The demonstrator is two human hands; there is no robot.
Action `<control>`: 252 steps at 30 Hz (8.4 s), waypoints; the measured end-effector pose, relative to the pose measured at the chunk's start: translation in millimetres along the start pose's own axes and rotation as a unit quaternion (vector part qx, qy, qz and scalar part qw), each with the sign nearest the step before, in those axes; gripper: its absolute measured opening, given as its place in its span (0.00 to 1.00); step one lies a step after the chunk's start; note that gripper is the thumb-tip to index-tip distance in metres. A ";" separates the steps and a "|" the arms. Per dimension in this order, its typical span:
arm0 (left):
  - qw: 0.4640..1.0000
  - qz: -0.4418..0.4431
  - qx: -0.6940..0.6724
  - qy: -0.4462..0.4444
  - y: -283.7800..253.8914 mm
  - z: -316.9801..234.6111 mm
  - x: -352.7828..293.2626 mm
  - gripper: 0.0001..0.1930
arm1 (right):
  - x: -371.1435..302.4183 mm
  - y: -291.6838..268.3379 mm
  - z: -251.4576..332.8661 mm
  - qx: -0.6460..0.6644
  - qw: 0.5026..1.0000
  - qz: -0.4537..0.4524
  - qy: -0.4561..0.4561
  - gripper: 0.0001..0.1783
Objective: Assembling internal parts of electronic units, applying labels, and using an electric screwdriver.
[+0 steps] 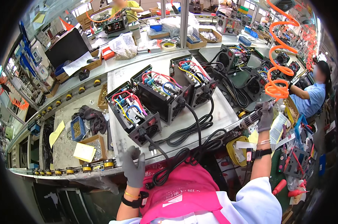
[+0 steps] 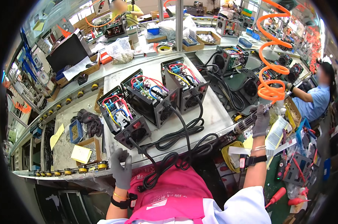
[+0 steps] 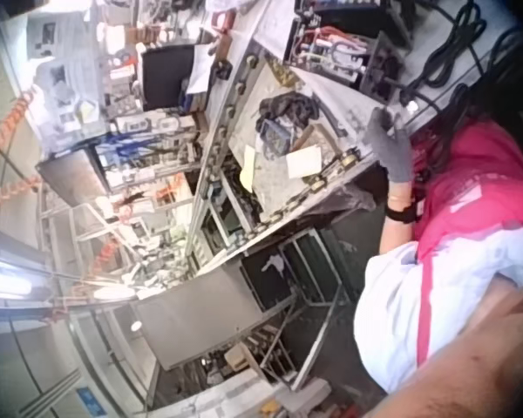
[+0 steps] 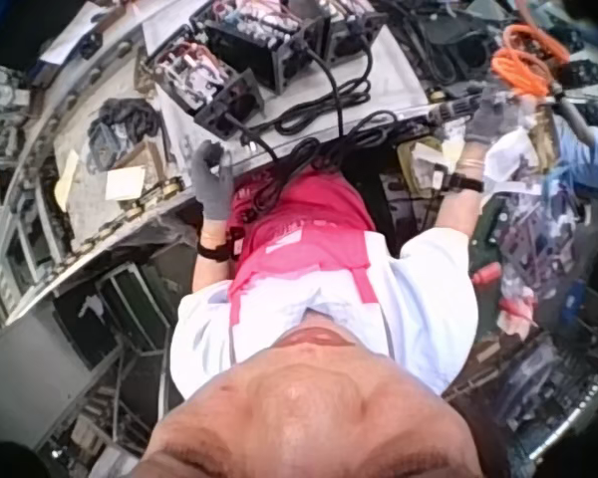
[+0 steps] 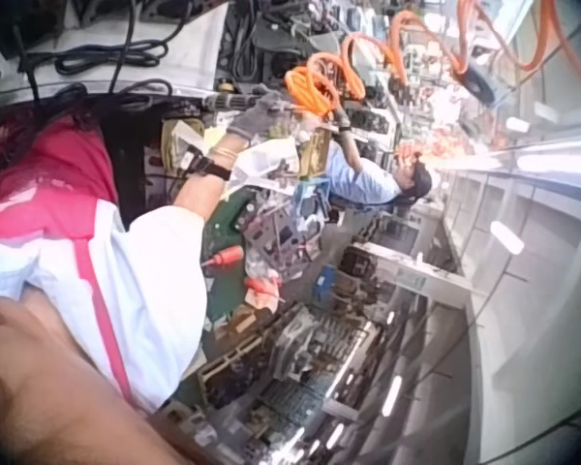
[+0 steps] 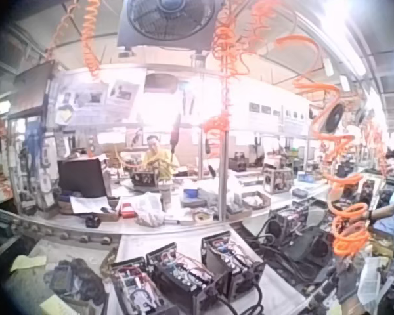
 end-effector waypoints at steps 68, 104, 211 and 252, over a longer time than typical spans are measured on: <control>0.866 0.184 -0.111 -0.451 -185.7 253.3 128.2 0.07 | -327.6 282.9 28.0 -0.032 0.572 0.736 0.360 0.56; 0.847 0.266 0.378 -0.262 -227.8 358.3 203.9 0.18 | -325.7 296.3 31.5 -0.044 0.551 0.802 0.226 0.55; 0.809 0.226 -0.403 -0.363 -28.1 18.5 14.9 0.12 | -297.2 179.5 110.8 -0.067 0.691 0.705 0.143 0.55; 0.994 0.071 -0.036 0.069 -25.5 -25.9 82.8 0.23 | -286.6 216.6 118.6 0.044 0.740 0.583 0.334 0.54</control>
Point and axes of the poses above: each hand's wrist, its own x-axis towards the middle knuckle, its own y-axis out of the palm, z = x × y, the point moved 3 cm from there along x, towards the middle knuckle, and after that the axes turned 1 degree about -x, right-handed, at the moved point
